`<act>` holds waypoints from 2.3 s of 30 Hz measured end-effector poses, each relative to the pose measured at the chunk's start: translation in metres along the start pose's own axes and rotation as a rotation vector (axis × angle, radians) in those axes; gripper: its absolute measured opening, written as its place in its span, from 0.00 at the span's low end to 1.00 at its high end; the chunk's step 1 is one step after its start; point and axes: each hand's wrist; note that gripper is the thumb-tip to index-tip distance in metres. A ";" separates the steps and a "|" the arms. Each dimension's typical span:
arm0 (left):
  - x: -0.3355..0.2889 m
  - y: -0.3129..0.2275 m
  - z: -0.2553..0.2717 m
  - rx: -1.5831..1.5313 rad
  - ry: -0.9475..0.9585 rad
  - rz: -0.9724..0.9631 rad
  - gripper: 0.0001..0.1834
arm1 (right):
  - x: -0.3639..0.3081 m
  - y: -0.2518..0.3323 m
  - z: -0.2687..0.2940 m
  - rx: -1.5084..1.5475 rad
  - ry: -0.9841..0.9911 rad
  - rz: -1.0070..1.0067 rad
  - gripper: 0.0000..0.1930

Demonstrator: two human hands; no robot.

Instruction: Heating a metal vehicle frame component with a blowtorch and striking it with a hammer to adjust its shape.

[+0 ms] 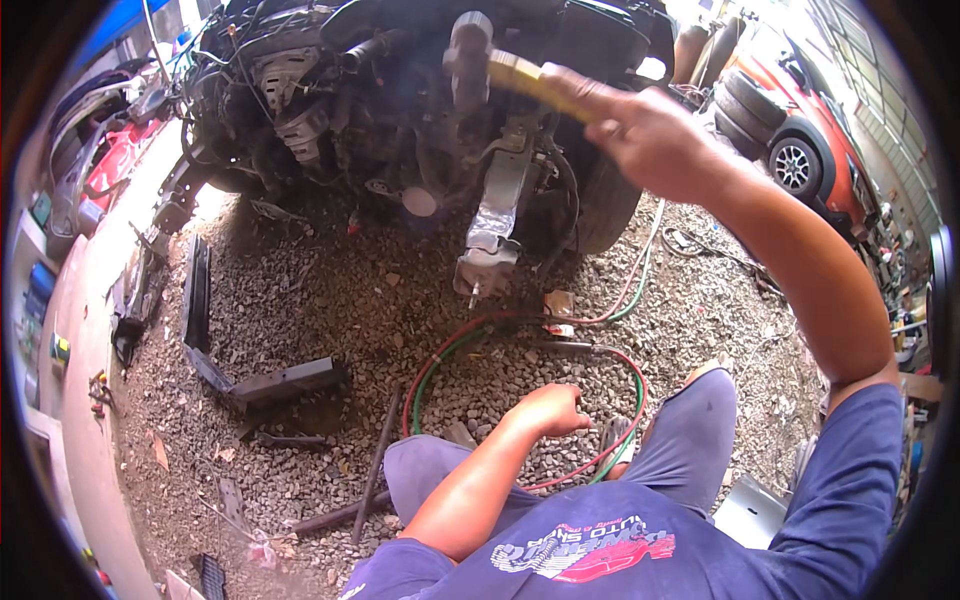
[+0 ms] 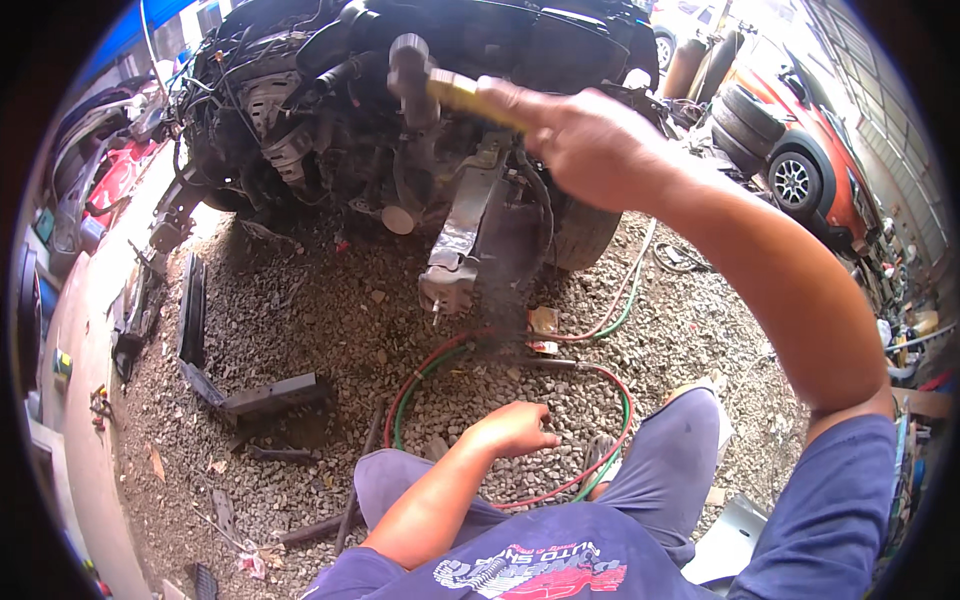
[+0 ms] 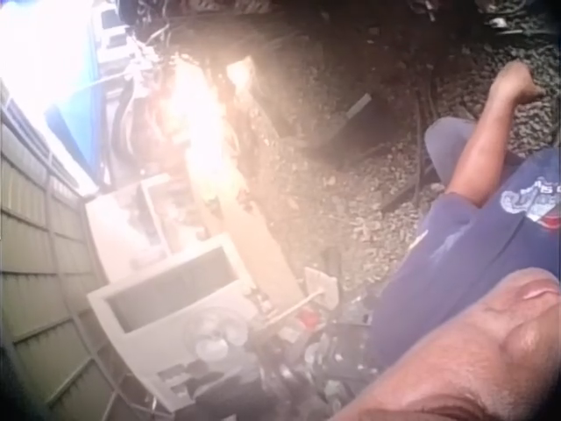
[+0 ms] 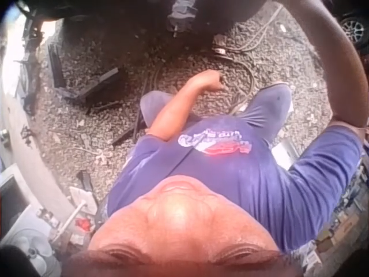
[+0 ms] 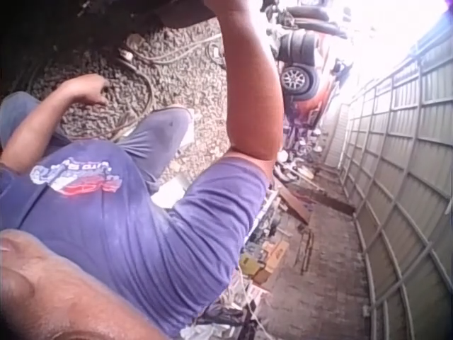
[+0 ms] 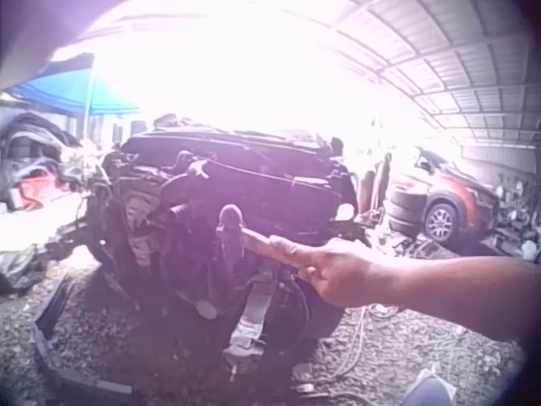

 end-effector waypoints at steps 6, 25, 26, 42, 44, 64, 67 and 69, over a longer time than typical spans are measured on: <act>0.004 0.009 0.000 0.003 -0.014 0.022 0.36 | 0.049 0.052 0.031 -0.540 0.606 0.108 0.32; -0.022 0.018 0.003 0.029 0.015 0.001 0.34 | -0.095 -0.022 -0.045 -0.147 0.129 -0.250 0.30; -0.023 0.019 0.004 0.025 0.020 0.023 0.33 | -0.112 -0.007 -0.056 0.108 0.225 -0.517 0.25; 0.006 0.029 -0.010 -0.145 -0.048 0.061 0.32 | -0.316 0.019 -0.242 0.877 0.794 -1.224 0.18; 0.016 0.031 -0.014 -0.234 -0.082 0.144 0.33 | -0.316 0.024 -0.246 0.855 0.803 -1.128 0.20; 0.047 0.099 -0.074 -1.464 -0.966 0.462 0.14 | -0.308 0.010 -0.196 0.471 0.864 -0.028 0.42; 0.019 0.114 -0.069 -1.241 -1.020 0.533 0.14 | -0.287 -0.054 -0.176 0.466 0.906 0.116 0.39; 0.011 0.115 -0.070 -1.260 -1.021 0.572 0.13 | -0.272 -0.111 -0.162 0.593 0.861 0.041 0.39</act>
Point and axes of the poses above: each hand's wrist, its own x-axis towards the middle knuckle, its own z-axis out of the back of the hand, y = z × x, and after that the axes turned 9 degrees about -x, right-handed
